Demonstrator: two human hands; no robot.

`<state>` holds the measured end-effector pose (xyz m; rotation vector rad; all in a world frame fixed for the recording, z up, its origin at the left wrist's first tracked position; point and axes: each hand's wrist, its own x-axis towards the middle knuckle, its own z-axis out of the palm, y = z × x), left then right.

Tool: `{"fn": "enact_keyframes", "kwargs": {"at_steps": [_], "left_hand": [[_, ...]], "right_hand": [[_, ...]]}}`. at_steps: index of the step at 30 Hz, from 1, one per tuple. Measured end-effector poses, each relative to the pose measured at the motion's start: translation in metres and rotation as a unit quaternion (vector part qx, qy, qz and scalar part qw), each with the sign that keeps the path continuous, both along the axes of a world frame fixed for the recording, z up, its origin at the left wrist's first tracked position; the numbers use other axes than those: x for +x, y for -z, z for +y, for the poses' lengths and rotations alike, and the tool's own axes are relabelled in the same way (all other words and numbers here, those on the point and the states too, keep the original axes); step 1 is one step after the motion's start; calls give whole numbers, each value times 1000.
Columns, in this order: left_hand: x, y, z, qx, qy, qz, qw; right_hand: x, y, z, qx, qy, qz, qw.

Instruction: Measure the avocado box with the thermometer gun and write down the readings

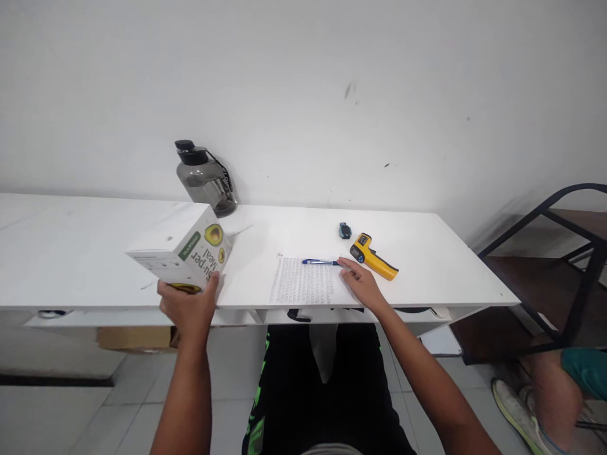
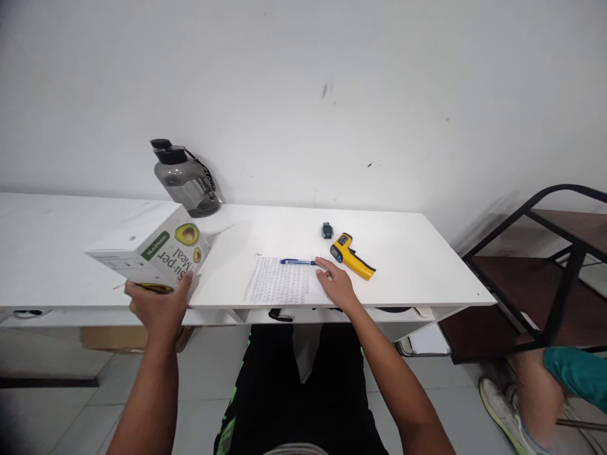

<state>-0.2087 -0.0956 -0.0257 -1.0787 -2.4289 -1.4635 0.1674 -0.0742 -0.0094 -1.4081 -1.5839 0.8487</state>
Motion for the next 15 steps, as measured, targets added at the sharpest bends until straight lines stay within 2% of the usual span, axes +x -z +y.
{"fn": "enact_keyframes", "kwargs": {"at_steps": [4, 8, 11, 13, 15], "left_hand": [[0, 0, 0, 0, 1, 4, 1000], [1, 0, 0, -1, 2, 7, 1000], [1, 0, 0, -1, -1, 7, 1000], [1, -1, 0, 0, 0, 6, 1000], [2, -2, -1, 0, 2, 3, 1000]], "right_hand": [[0, -3, -1, -3, 25, -16, 1000], [-1, 3, -1, 19, 33, 41, 998], [0, 5, -3, 72, 83, 59, 992], [3, 2, -5, 142, 118, 6, 983], [11, -4, -3, 196, 137, -105, 965]]}}
